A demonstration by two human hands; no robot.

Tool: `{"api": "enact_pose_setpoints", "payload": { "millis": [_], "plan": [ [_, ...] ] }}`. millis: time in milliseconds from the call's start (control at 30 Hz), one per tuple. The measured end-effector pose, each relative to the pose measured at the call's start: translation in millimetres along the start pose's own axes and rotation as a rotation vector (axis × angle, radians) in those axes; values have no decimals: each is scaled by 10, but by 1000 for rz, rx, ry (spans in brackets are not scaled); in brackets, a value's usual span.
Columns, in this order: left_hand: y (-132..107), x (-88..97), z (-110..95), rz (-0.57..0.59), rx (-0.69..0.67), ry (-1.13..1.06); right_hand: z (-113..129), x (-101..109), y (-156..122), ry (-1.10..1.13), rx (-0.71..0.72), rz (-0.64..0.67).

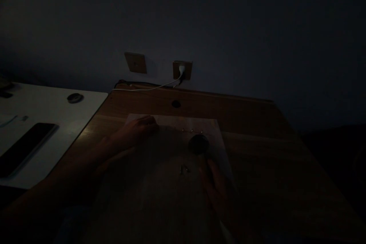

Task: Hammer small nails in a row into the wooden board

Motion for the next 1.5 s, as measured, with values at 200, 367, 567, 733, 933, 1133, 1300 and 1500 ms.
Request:
{"api": "enact_pose_setpoints", "payload": {
  "millis": [200, 367, 567, 733, 933, 1133, 1300, 1500],
  "plan": [
    [55, 9, -19, 26, 44, -45, 186, 4, 83, -10, -14, 68],
    [83, -109, 38, -50, 106, -186, 336, -90, 172, 20, 27, 47],
    [79, -232, 89, -122, 161, -364, 507, -120, 241, 3, 77, 156],
    [44, -262, 94, -199, 321, -462, 553, -65, 323, 24, 178, 145],
    [16, -266, 103, -254, 314, -478, 651, -109, 349, 13, 229, 192],
    [35, -310, 132, -253, 332, -487, 719, -220, 366, -19, 250, 190],
    [60, -318, 153, -234, 363, -508, 707, -256, 372, -20, 250, 193],
    [147, -320, 197, -251, 372, -526, 698, -262, 494, 2, 279, 139]
  ]
}}
Point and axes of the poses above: each hand's wrist, its own y-axis towards the middle knuckle, its own x-axis out of the back of the hand, z = x × y, the point moved 1 cm from there along y, towards the middle knuckle, and after that the axes turned 9 degrees about -z, right-handed, at the moved point
